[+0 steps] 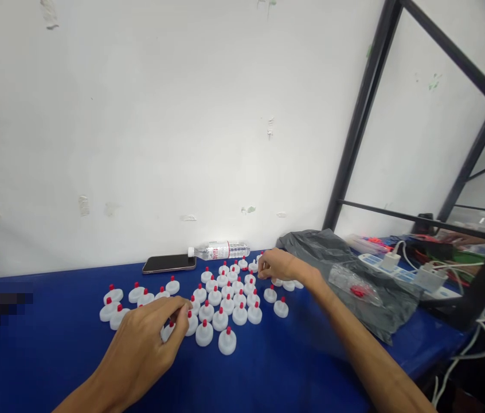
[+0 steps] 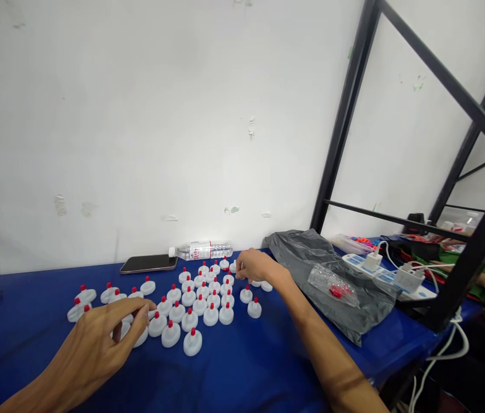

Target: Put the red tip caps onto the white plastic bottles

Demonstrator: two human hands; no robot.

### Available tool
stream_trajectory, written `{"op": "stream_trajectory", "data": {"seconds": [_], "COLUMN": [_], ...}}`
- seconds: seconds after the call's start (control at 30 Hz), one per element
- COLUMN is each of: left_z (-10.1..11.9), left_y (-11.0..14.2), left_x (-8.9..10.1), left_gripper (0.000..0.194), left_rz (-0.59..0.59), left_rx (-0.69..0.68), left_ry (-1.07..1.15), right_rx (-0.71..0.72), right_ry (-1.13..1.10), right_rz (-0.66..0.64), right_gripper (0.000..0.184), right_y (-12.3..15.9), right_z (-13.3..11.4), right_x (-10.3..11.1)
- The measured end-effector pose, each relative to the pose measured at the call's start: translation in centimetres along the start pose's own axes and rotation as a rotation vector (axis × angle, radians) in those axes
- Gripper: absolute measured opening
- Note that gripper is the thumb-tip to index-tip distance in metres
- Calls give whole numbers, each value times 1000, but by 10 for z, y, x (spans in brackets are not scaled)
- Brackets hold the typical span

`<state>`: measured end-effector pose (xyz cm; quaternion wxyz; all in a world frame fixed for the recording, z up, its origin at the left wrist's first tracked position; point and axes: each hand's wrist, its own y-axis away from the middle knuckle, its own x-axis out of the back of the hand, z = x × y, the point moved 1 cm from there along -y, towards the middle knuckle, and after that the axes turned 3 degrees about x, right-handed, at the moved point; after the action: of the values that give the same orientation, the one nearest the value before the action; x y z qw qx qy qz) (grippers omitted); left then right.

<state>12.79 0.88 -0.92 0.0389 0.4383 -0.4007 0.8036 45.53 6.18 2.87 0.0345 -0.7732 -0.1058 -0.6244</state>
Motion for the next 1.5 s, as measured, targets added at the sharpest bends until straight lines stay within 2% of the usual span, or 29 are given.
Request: {"op": "stream_trajectory", "data": {"seconds": [0.17,0.37,0.53,0.63,0.97,1.27,1.5], "left_z": [0,-1,-1,-1,-1,-1,0], "left_y": [0,1,1,1,1,1,0], "left_x": [-1,-2,-2,-2,-2,-2,-2], "left_gripper": [28,26,29,29,24,24,27], "left_rz": [29,21,-11,-6,37,26,21], "left_rx": [-20,-24,-27,-36,-61,-58,-57], "left_ry": [8,-4,8,7,-19,-18,-16], "right_rx": [-38,-208,-236,-232,-164,-117,-106], "right_ry": [17,110,43,-14,-140,-286,-487], "right_rz": [121,200,106,66,14,34,-110], "right_gripper": [21,10,5,9,8,9,19], "right_y": [10,18,16,12,10,12,7], "right_z": [7,18,20,21,23,19,23], "right_x": [18,28,21,15,14,13,11]}}
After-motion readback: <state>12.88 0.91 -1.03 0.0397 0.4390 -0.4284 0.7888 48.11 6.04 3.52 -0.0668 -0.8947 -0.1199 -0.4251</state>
